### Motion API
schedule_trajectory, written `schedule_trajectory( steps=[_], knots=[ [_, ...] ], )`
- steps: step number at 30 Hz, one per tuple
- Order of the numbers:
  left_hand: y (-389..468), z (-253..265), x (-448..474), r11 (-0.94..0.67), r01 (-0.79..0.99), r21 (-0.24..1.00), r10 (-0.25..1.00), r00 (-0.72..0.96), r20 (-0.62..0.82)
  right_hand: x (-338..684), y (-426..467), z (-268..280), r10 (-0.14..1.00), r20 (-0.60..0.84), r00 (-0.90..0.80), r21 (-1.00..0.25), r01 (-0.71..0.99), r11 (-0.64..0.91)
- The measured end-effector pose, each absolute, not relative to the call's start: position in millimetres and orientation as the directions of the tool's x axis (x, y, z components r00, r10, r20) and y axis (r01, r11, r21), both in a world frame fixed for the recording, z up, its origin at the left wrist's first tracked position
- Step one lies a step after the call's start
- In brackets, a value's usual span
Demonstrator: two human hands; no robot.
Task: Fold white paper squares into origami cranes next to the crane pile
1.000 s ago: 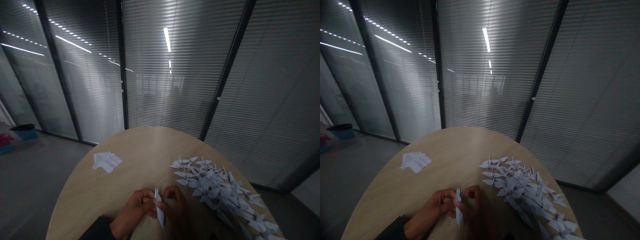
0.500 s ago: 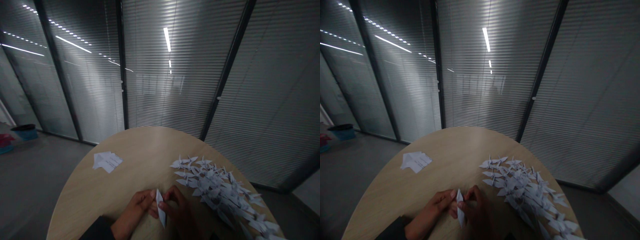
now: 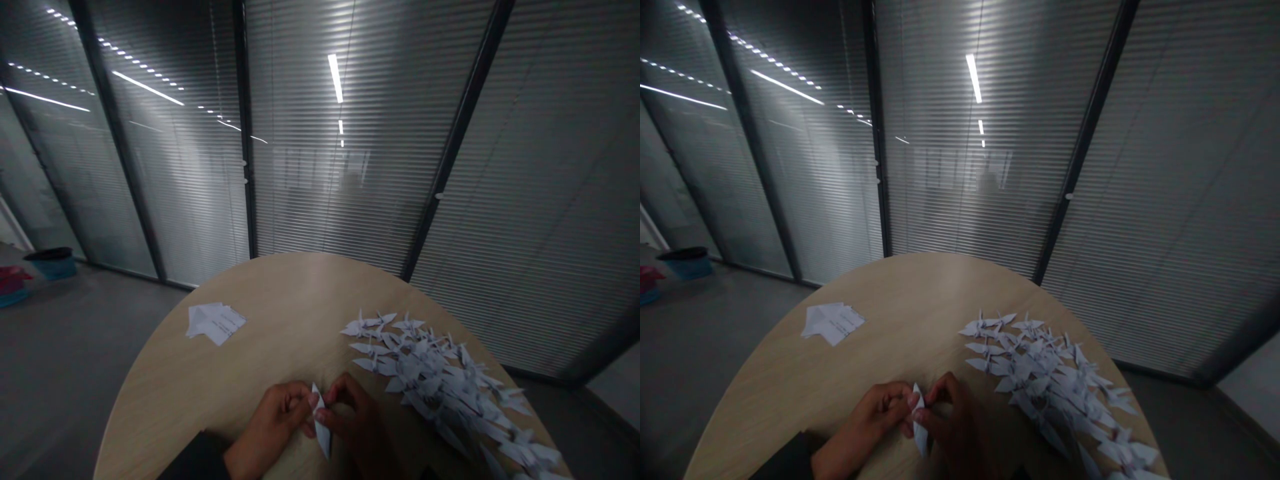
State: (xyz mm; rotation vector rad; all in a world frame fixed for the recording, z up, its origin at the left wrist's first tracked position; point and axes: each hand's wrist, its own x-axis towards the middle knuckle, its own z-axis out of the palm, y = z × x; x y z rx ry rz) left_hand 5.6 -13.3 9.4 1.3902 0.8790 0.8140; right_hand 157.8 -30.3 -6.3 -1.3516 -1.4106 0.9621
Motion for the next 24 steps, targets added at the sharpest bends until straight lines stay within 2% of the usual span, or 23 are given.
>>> schedule_trajectory(
  steps=[5, 13, 19, 24],
  knots=[
    [-13.8, 14.6, 5.5, -0.051, 0.039, 0.998, 0.919, 0.392, 0.032, 156.1, -28.6, -5.4, 0.992, 0.121, 0.040, -0.974, 0.199, 0.110],
    [-6.4, 2.6, 0.1, -0.274, 0.086, 0.958, 0.941, 0.232, 0.248, 155.2, -28.7, -14.4, 0.990, 0.137, -0.032, -0.939, 0.313, 0.141],
    [-10.1, 8.8, 0.9, -0.274, 0.086, 0.958, 0.932, 0.271, 0.242, 156.1, -30.2, -9.2, 0.993, 0.100, -0.064, -0.936, 0.331, 0.115],
    [-12.3, 14.6, 1.0, -0.235, 0.035, 0.971, 0.932, 0.291, 0.215, 157.6, -34.2, -1.1, 0.991, 0.126, -0.053, -0.957, 0.257, 0.136]
  ],
)
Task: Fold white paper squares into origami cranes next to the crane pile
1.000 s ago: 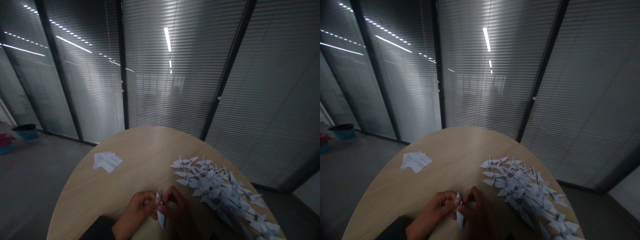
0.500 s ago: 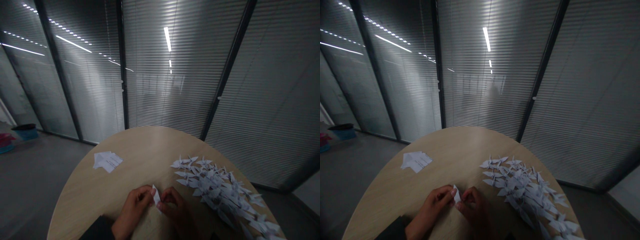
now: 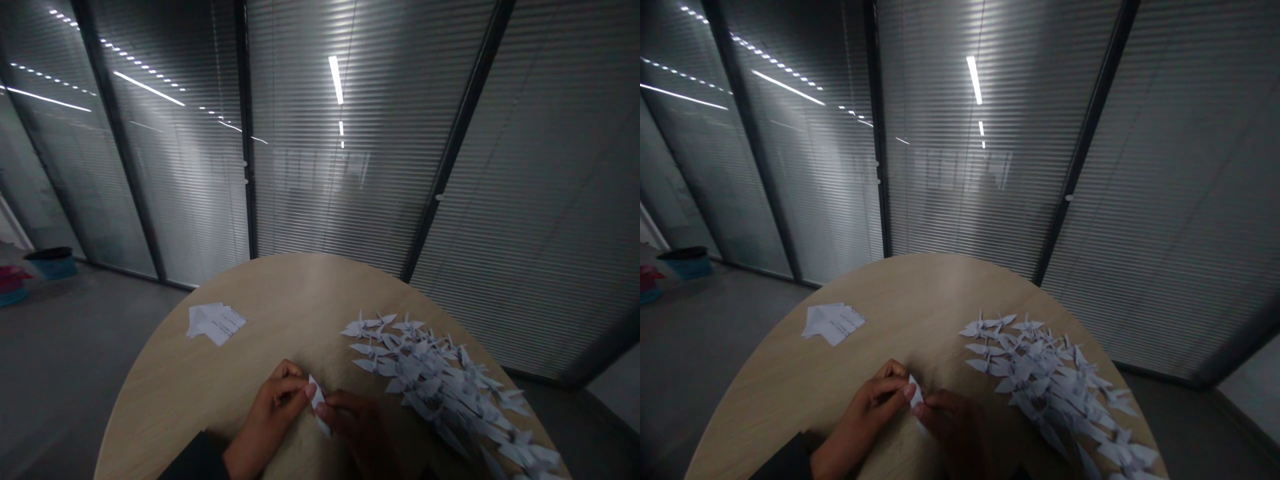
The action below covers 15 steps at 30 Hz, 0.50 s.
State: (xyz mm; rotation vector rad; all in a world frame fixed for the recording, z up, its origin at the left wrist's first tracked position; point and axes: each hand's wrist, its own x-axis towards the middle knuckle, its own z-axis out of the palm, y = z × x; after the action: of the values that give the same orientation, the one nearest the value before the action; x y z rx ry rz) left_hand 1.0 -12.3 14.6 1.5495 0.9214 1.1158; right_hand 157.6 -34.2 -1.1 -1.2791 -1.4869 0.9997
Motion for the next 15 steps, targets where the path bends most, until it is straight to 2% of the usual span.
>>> schedule_trajectory(
  steps=[8, 11, 13, 15],
  knots=[
    [-13.7, 19.2, 2.1, -0.124, -0.036, 0.992, 0.915, 0.382, 0.128, 157.1, -39.9, 1.5, 0.993, 0.120, -0.017, -0.967, 0.226, 0.121],
    [-11.3, 12.8, 1.2, -0.221, 0.046, 0.974, 0.923, 0.333, 0.193, 158.0, -40.1, 5.6, 0.995, 0.087, -0.044, -0.968, 0.234, 0.095],
    [-12.0, 8.8, -1.3, -0.336, 0.128, 0.933, 0.927, 0.220, 0.304, 158.9, -39.5, 9.8, 0.996, 0.052, -0.066, -0.968, 0.243, 0.066],
    [-15.0, 6.7, -4.8, -0.478, 0.213, 0.852, 0.873, 0.221, 0.434, 159.5, -38.6, 13.6, 0.998, 0.025, -0.062, -0.966, 0.255, 0.040]
  ],
)
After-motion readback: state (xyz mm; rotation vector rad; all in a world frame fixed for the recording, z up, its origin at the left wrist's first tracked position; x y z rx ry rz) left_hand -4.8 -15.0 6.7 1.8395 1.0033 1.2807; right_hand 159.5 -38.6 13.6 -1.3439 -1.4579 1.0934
